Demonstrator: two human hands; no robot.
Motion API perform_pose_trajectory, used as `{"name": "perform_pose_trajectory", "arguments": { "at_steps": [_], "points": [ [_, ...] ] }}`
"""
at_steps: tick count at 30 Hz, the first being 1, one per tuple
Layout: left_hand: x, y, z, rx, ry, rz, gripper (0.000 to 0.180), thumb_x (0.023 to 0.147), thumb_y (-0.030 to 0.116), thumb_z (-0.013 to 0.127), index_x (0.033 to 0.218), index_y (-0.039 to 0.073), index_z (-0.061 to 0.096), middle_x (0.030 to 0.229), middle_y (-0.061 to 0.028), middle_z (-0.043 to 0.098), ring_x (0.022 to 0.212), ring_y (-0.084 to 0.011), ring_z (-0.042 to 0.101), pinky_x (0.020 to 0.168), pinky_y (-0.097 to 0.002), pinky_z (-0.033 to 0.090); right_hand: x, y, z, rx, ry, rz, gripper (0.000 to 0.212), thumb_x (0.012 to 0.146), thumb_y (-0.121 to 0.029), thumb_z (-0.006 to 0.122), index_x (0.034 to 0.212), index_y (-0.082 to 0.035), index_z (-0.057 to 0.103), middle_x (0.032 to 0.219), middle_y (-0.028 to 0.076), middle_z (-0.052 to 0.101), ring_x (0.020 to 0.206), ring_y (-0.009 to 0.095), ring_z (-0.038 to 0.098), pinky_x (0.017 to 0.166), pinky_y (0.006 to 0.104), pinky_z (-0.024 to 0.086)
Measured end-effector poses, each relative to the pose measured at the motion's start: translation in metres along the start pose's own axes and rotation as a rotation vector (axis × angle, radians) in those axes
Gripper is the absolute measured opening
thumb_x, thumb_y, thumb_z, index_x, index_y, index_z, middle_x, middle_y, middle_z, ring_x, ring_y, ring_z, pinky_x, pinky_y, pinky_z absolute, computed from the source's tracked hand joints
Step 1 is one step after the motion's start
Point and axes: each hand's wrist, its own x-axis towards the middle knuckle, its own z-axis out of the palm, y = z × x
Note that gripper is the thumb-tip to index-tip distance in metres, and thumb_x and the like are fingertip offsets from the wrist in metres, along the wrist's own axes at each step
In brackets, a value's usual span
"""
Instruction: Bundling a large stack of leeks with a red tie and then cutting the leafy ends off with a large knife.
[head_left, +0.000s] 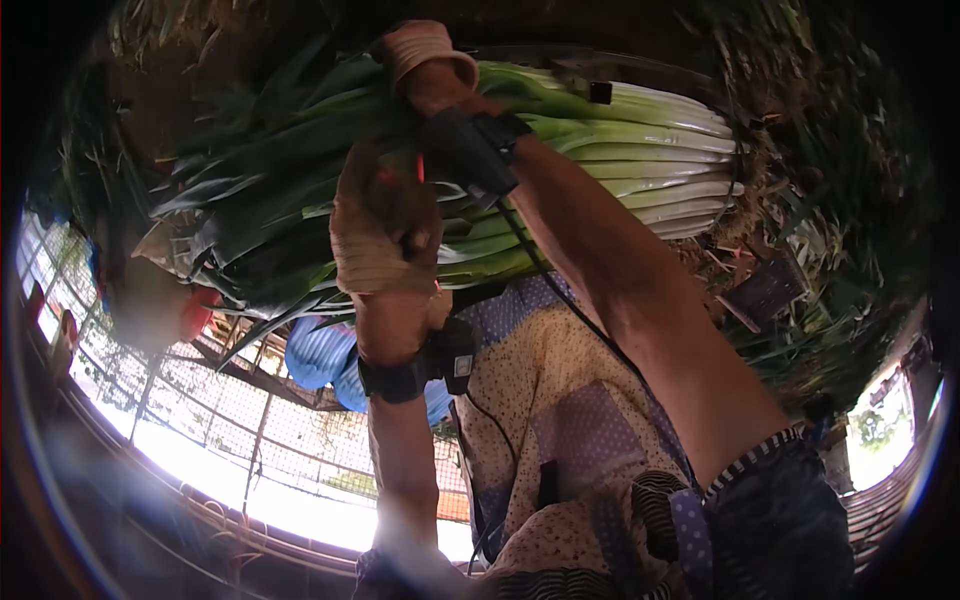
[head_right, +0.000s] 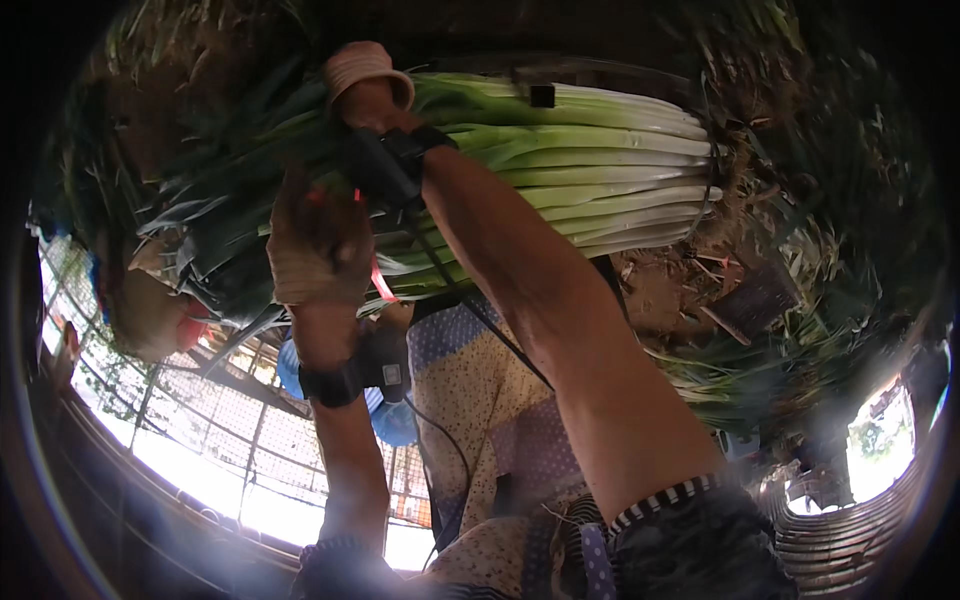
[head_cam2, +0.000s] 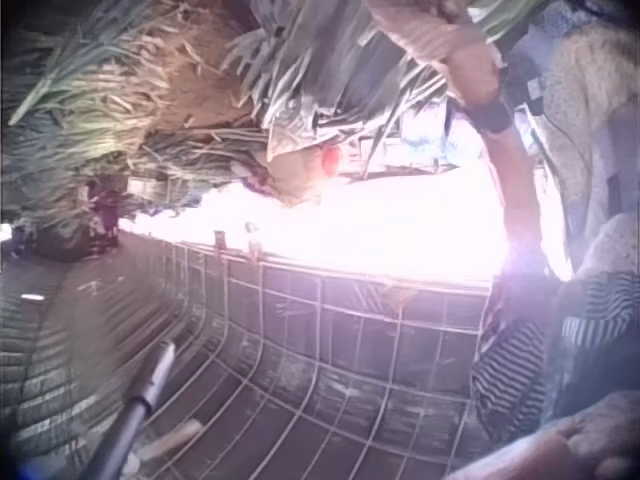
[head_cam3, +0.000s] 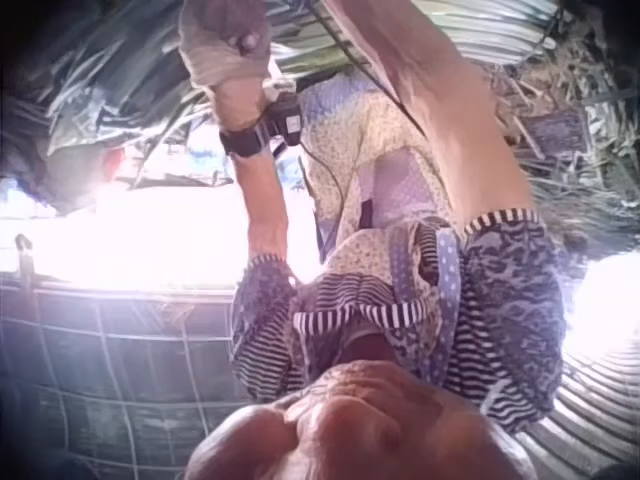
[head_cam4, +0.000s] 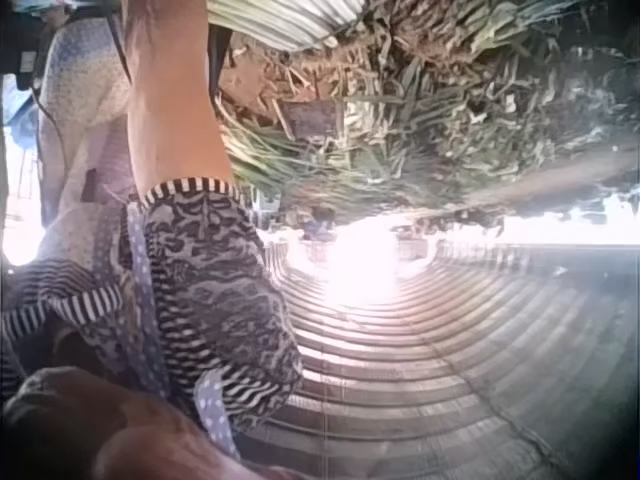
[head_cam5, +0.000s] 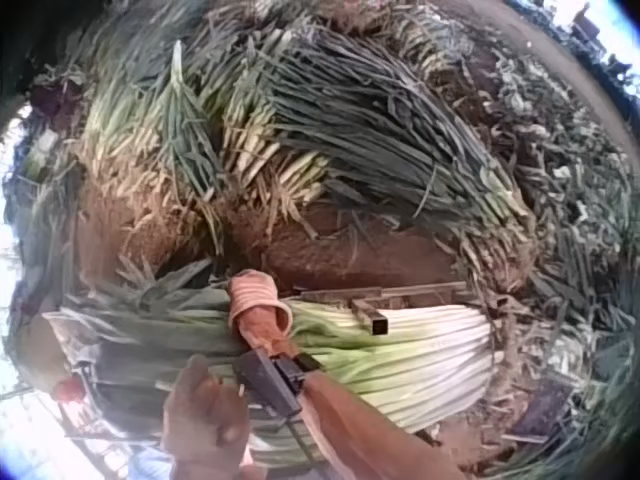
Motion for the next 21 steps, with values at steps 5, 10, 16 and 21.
{"name": "perform_pose_trajectory", "arguments": {
  "at_steps": [5, 10, 16, 21],
  "points": [
    [-0.002, -0.002, 0.053, -0.261, 0.171, -0.227, 0.016, 0.09, 0.016, 0.054, 0.103, 0.008, 0.049, 0.062, 0.0006, 0.046, 0.046, -0.0075, 0.038, 0.045, -0.0181, 0.037, 0.013, 0.04, 0.042, -0.132, 0.157, 0.14, 0.019, 0.07, -0.012, 0.065, 0.087, -0.013, 0.071, 0.091, 0.01, 0.068, 0.086, 0.026, 0.066, 0.072, 0.034, 0.054],
    [-0.007, 0.024, 0.036, -0.556, 0.294, -0.424, 0.02, 0.092, 0.029, 0.052, 0.076, 0.017, 0.052, 0.052, 0.004, 0.04, 0.042, -0.0099, 0.037, 0.042, -0.0216, 0.035, 0.002, -0.001, 0.04, -0.035, 0.119, 0.109, 0.014, 0.072, -0.012, 0.062, 0.081, -0.011, 0.072, 0.086, 0.01, 0.068, 0.082, 0.027, 0.066, 0.069, 0.0358, 0.054],
    [0.002, 0.028, 0.052, -0.347, 0.421, -0.51, 0.027, 0.095, 0.033, 0.043, 0.073, 0.016, 0.046, 0.05, 0.0034, 0.03, 0.041, -0.0084, 0.026, 0.04, -0.0206, 0.026, -0.005, 0.018, 0.037, 0.029, 0.1, 0.247, 0.015, 0.073, -0.011, 0.059, 0.081, -0.011, 0.071, 0.088, 0.012, 0.067, 0.085, 0.028, 0.066, 0.07, 0.0367, 0.054],
    [-0.006, 0.027, 0.025, -0.595, 0.211, -0.448, 0.027, 0.098, 0.031, 0.035, 0.077, 0.018, 0.043, 0.049, 0.0036, 0.024, 0.04, -0.0094, 0.024, 0.037, -0.0221, 0.023, -0.012, -0.004, 0.02, -0.067, 0.001, 0.253, 0.013, 0.068, -0.01, 0.061, 0.076, -0.009, 0.071, 0.082, 0.012, 0.067, 0.078, 0.029, 0.066, 0.067, 0.0373, 0.053]
  ]
}}
